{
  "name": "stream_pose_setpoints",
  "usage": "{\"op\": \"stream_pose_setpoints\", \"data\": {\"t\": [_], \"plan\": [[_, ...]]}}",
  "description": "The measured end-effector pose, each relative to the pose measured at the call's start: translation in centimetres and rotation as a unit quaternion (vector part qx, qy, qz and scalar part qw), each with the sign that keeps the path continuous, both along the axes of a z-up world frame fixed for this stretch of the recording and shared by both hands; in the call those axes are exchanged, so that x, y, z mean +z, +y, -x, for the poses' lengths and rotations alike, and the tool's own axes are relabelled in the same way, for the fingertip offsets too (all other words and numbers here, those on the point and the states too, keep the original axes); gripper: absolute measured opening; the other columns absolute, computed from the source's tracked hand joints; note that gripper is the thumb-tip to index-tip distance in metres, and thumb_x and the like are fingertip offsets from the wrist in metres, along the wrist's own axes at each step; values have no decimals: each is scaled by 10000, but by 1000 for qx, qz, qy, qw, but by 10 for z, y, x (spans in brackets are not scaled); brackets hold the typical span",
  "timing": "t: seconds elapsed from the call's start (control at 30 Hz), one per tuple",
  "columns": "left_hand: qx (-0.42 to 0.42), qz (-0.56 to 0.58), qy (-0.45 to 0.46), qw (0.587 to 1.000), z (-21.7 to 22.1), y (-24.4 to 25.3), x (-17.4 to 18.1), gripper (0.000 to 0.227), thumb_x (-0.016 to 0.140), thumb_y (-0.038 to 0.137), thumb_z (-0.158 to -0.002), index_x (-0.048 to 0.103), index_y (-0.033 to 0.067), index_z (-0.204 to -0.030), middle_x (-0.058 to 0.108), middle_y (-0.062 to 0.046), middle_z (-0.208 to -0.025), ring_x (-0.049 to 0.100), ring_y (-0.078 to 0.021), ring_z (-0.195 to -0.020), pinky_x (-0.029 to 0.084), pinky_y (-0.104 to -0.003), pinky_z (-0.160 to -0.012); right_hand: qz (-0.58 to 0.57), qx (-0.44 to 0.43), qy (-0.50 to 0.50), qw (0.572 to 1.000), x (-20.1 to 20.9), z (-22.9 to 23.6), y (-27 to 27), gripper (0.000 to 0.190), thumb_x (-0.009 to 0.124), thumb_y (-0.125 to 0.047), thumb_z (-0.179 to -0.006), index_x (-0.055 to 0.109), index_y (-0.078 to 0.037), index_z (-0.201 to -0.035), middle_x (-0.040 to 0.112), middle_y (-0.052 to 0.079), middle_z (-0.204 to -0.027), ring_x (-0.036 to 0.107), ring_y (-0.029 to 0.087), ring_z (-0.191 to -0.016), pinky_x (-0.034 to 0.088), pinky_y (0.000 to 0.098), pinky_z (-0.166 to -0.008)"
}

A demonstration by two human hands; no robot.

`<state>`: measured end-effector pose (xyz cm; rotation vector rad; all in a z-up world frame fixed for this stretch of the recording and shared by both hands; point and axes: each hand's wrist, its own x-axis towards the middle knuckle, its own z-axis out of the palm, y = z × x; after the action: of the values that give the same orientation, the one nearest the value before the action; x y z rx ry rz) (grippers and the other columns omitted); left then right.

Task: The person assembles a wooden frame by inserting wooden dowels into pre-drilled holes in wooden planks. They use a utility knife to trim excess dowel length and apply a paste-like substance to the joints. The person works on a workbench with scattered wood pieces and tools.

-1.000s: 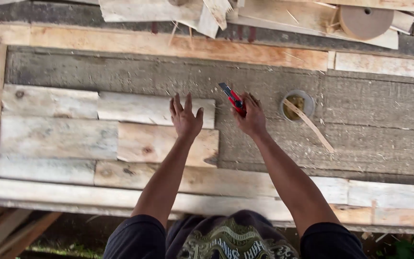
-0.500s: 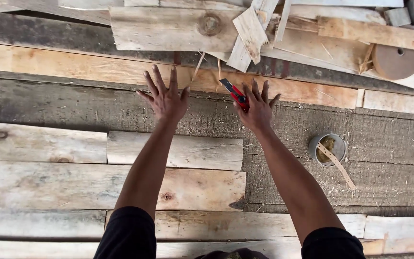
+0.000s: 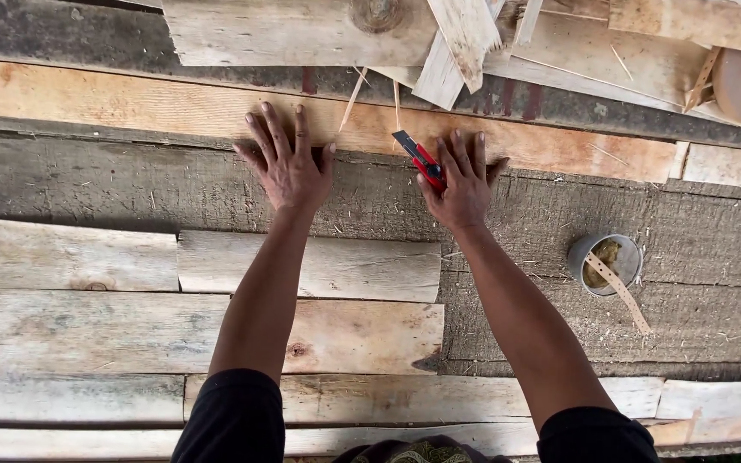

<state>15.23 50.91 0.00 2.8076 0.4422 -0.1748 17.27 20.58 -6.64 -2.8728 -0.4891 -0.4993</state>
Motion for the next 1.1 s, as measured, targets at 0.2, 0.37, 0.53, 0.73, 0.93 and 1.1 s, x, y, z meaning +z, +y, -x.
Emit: {"op": "stream_pose_setpoints", "data": {"t": [0.2, 0.37, 0.53, 0.73, 0.93, 1.1], "plan": [[-22, -34, -81, 996, -1, 3, -26, 898, 629, 596, -1003, 207, 177, -1675, 91, -308, -1687, 10, -553, -1527, 66, -677, -1234, 2, 1, -37, 999, 8, 2, 4, 693, 751, -513, -803, 657, -301, -1456, 534, -14, -1591, 311, 359, -1525, 77, 743, -1117], [-25, -55, -113, 992, -1, 4, -35, 929, 656, 641, -980, 244, 171, -1668, 138, -319, -1669, 60, -576, -1509, 116, -675, -1224, 4, -1, -58, 998, 2, 2, 4, 675, 738, -546, -819, 665, -309, -1447, 541, -16, -1587, 334, 346, -1521, 75, 716, -1138], [-23, -62, -134, 989, -2, 3, -36, 942, 679, 650, -968, 253, 188, -1670, 153, -316, -1665, 70, -579, -1502, 144, -671, -1219, 1, -4, -74, 997, -4, 1, 2, 669, 734, -579, -825, 678, -302, -1432, 551, -11, -1579, 344, 341, -1522, 46, 709, -1152], [-20, -47, -93, 994, -3, 3, -32, 885, 591, 644, -1008, 215, 202, -1676, 126, -308, -1677, 70, -578, -1508, 122, -676, -1221, -6, -11, -51, 999, 0, 2, 6, 626, 699, -594, -876, 667, -312, -1433, 555, -23, -1566, 335, 338, -1519, 65, 735, -1132], [-13, -49, -58, 997, -4, -2, -16, 979, 617, 667, -976, 190, 134, -1678, 97, -326, -1680, 39, -581, -1513, 71, -668, -1227, -6, -12, -27, 1000, 4, 3, 6, 647, 710, -585, -883, 631, -318, -1467, 512, -25, -1596, 313, 344, -1523, 98, 758, -1119], [25, -20, 6, 999, -7, -11, 1, 1098, 585, 735, -966, 75, 69, -1674, 17, -298, -1707, -23, -537, -1549, 6, -612, -1268, -34, -3, -20, 999, 2, 2, 2, 621, 703, -577, -885, 659, -310, -1444, 524, -35, -1593, 306, 316, -1533, 11, 712, -1143]]}}
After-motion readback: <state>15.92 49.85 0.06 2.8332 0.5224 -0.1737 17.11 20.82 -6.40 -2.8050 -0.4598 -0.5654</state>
